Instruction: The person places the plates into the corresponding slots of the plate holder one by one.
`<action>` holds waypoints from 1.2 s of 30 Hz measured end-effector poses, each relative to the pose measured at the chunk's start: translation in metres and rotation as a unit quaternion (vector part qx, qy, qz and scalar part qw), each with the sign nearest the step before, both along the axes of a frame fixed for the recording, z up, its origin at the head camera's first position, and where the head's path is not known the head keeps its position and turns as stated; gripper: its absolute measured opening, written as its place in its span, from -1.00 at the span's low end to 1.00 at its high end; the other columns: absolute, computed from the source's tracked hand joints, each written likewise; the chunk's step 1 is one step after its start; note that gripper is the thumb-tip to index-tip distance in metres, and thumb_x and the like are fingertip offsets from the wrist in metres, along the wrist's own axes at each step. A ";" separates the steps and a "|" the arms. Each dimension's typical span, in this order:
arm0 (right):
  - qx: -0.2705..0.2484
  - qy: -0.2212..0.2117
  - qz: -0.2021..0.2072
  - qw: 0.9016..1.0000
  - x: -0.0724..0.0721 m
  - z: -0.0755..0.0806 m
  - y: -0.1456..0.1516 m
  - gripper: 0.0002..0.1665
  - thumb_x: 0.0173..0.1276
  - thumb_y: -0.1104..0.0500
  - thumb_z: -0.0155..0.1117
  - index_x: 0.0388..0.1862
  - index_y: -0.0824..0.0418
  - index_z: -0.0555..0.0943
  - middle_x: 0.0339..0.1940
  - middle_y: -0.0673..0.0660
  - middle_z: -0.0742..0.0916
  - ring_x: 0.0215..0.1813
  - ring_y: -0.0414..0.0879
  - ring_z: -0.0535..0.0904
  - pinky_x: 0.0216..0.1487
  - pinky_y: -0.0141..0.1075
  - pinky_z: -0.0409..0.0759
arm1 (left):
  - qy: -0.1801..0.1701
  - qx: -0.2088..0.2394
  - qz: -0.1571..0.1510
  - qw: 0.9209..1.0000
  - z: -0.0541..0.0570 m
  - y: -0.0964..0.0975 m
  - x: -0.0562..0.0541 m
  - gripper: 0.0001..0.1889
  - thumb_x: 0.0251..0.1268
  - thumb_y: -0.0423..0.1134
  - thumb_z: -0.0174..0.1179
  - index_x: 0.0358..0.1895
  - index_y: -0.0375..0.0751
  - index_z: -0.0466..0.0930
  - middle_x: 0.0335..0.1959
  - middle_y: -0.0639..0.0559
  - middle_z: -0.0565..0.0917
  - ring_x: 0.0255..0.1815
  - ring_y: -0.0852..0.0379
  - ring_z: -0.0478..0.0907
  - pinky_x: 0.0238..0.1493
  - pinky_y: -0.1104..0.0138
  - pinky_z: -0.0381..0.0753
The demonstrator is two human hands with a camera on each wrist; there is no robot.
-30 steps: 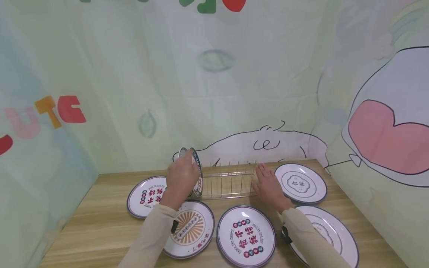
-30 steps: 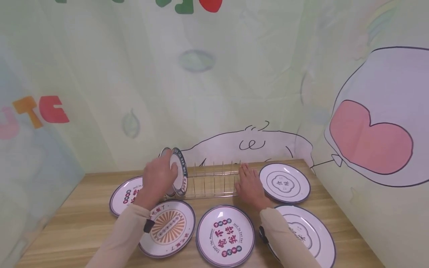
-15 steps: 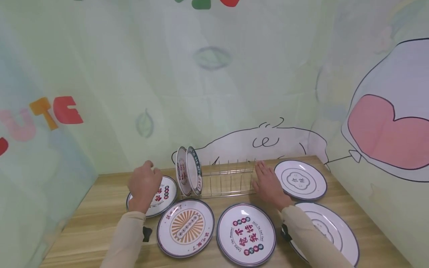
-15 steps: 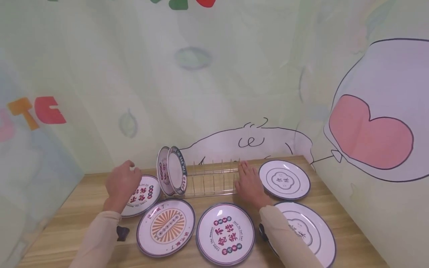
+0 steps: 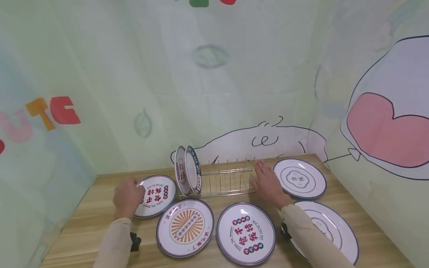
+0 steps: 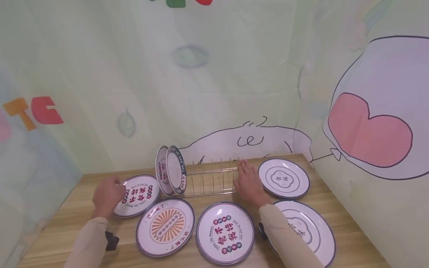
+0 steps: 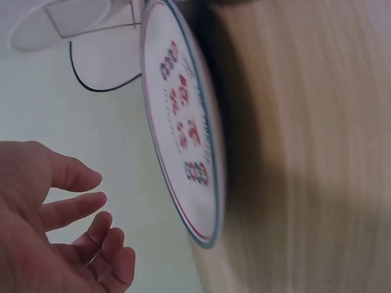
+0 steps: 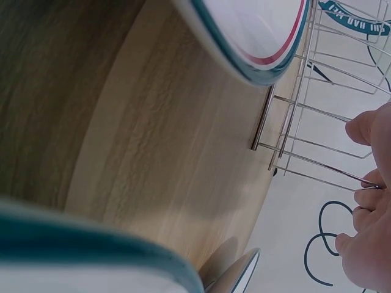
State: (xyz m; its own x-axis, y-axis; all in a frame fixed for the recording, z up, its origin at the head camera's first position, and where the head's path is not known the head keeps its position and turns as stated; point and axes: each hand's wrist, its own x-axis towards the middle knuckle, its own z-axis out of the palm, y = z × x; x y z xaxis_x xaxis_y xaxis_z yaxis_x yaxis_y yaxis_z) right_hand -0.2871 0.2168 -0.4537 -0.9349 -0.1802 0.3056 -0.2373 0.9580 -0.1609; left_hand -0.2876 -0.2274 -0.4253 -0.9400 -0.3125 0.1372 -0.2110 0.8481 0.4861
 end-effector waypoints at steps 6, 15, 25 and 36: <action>0.001 -0.006 -0.007 1.000 -0.001 0.000 -0.001 -0.26 0.48 0.07 0.14 0.48 0.45 0.24 0.56 0.36 0.30 0.61 0.25 0.14 0.59 0.12 0.10 | -0.024 -0.017 0.017 0.999 -0.011 -0.009 0.001 -0.77 0.20 -0.34 0.17 -0.20 -0.51 0.58 -0.32 -0.36 0.58 -0.24 -0.28 0.46 -0.39 0.06 0.43; -0.008 -0.004 -0.001 1.000 -0.001 -0.004 0.000 -0.26 0.48 0.08 0.14 0.48 0.45 0.25 0.56 0.37 0.30 0.61 0.26 0.14 0.57 0.14 0.13 | -0.093 -0.010 0.013 0.996 -0.022 -0.017 0.000 -0.45 0.27 -0.27 0.17 0.22 -0.60 0.32 -0.01 -0.59 0.31 0.10 -0.51 0.27 -0.02 -0.24 0.49; -0.017 0.017 0.009 1.000 0.002 -0.003 0.000 -0.25 0.46 0.09 0.17 0.47 0.48 0.25 0.54 0.39 0.33 0.58 0.27 0.19 0.56 0.14 0.15 | -0.127 0.014 0.018 0.992 -0.038 -0.019 0.000 -0.23 0.26 -0.11 0.29 0.31 -0.63 0.19 0.03 -0.61 0.25 0.09 -0.50 0.28 -0.03 -0.19 0.53; -0.010 0.017 0.007 1.000 0.000 -0.004 0.001 -0.26 0.47 0.08 0.17 0.47 0.47 0.26 0.54 0.37 0.34 0.58 0.26 0.19 0.56 0.13 0.17 | -0.142 0.021 0.020 0.989 -0.043 -0.023 -0.003 -0.17 0.25 0.00 0.29 0.29 -0.66 0.18 0.03 -0.64 0.28 0.08 -0.51 0.28 0.00 -0.20 0.49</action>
